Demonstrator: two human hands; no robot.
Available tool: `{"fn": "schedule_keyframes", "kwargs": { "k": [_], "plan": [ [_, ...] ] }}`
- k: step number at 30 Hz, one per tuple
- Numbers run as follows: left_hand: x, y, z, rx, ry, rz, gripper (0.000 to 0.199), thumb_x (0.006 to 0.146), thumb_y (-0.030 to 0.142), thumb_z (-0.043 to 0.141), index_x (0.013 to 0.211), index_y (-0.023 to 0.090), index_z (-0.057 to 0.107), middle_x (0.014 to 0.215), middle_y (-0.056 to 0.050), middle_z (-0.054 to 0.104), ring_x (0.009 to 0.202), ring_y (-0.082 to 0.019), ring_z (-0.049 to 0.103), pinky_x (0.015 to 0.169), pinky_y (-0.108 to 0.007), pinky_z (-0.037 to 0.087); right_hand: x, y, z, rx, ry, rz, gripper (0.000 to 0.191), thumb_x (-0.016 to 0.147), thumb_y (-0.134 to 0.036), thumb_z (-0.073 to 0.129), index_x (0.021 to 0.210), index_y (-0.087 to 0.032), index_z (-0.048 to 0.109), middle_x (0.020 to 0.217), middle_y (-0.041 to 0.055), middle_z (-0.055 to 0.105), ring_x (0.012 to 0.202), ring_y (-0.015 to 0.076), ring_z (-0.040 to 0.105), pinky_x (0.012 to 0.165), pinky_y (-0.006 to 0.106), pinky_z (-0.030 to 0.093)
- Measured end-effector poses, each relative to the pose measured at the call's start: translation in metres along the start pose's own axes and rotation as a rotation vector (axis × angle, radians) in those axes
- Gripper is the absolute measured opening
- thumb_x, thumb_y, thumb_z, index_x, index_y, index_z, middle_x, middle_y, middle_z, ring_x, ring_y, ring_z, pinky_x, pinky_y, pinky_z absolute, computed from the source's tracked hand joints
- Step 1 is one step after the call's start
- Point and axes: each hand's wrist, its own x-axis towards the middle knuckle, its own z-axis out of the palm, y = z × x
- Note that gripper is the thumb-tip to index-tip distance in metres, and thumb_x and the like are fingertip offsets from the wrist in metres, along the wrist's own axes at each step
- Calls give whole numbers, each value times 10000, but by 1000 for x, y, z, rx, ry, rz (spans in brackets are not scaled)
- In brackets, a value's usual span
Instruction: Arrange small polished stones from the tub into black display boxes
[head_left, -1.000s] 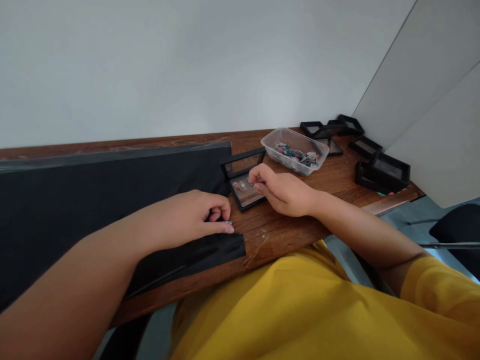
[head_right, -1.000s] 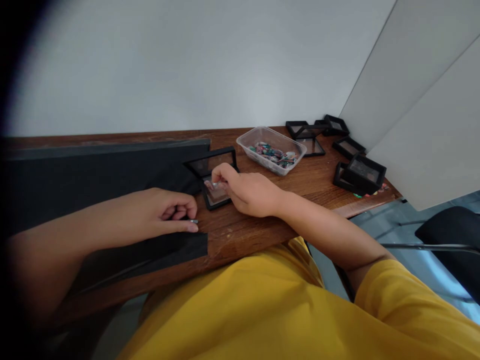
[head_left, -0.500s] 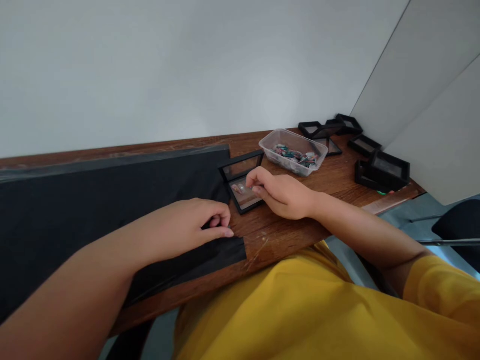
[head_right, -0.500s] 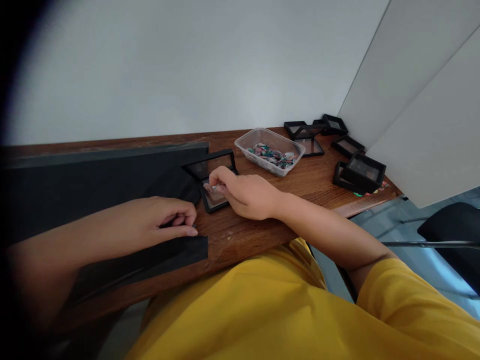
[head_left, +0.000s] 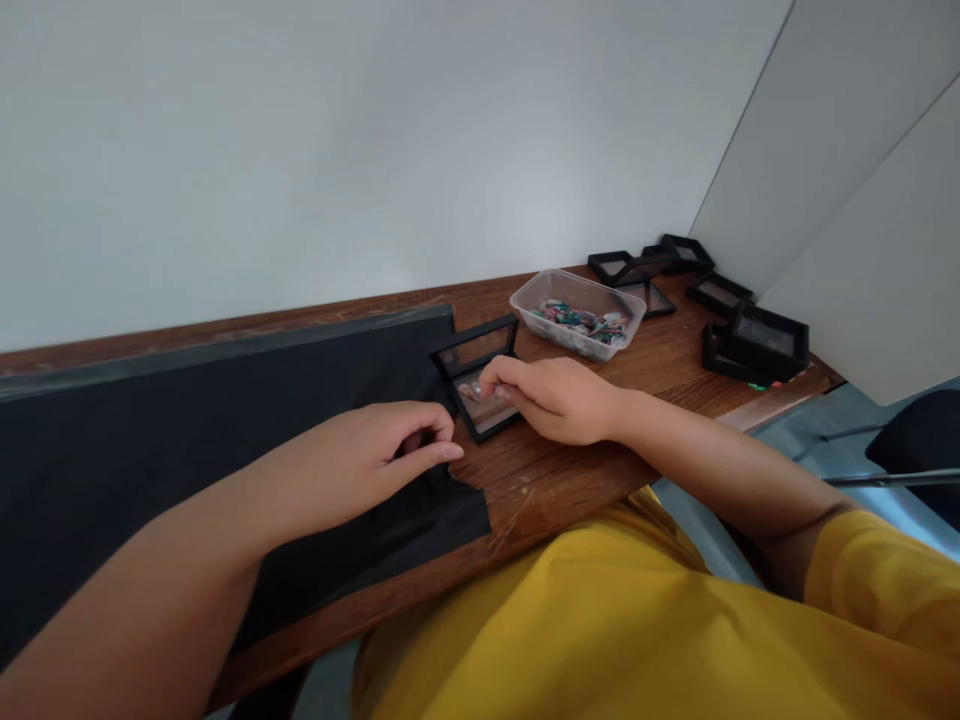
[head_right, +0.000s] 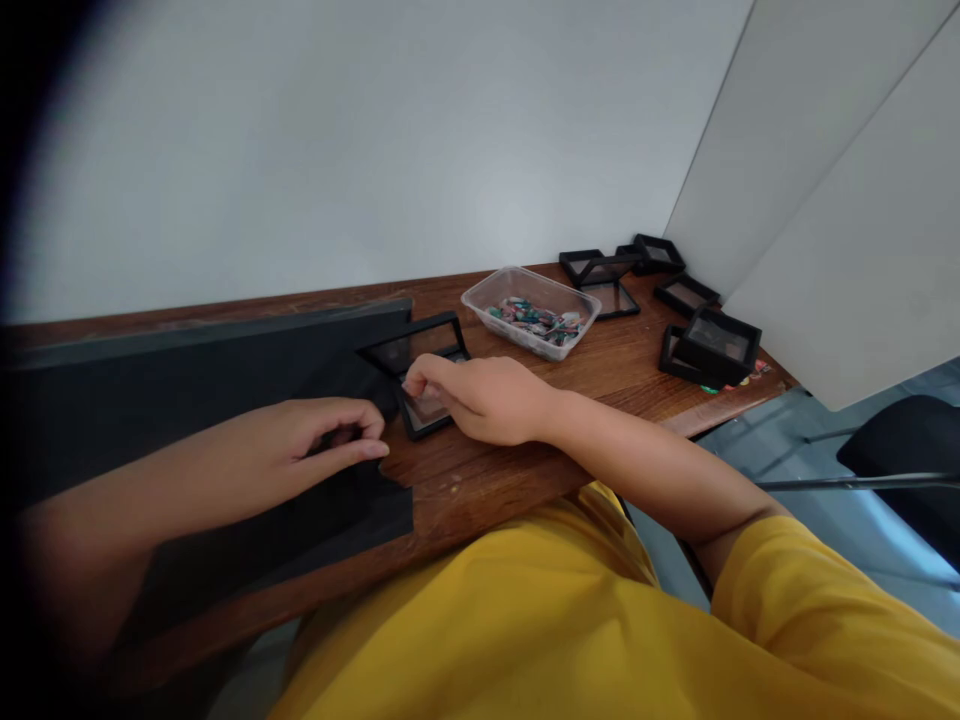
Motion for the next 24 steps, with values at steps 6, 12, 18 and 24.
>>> {"fn": "schedule_keyframes", "kwargs": {
  "k": [6,12,18,24],
  "plan": [
    [9,-3,-2,-112,74,-18,452,953,634,432,870,232,621,719,12,648,639,-170,577,574,-273,446,1,1,-4,38,34,-5,205,1078,-309,311,1095,-216,492,874,17,644,682,175,545,709,305,381],
    [19,-2,9,-221,179,-7,430,899,650,564,936,231,655,749,-8,696,645,-170,596,606,-279,486,2,7,-2,45,105,-30,175,1077,-301,309,1075,-218,463,939,41,658,748,180,579,745,312,415],
    [20,-2,11,-165,261,2,450,919,658,552,985,263,757,998,-52,807,833,-226,708,649,-292,534,1,7,-3,24,101,-35,180,1084,-293,302,1086,-220,467,918,30,663,693,171,546,725,315,405],
    [24,-6,15,-48,326,129,430,962,598,542,1037,260,796,1105,-72,780,1044,-267,680,984,-419,548,1,4,-6,14,172,-13,201,1081,-316,294,1080,-223,472,875,17,637,680,168,532,687,300,372]
  ]
}}
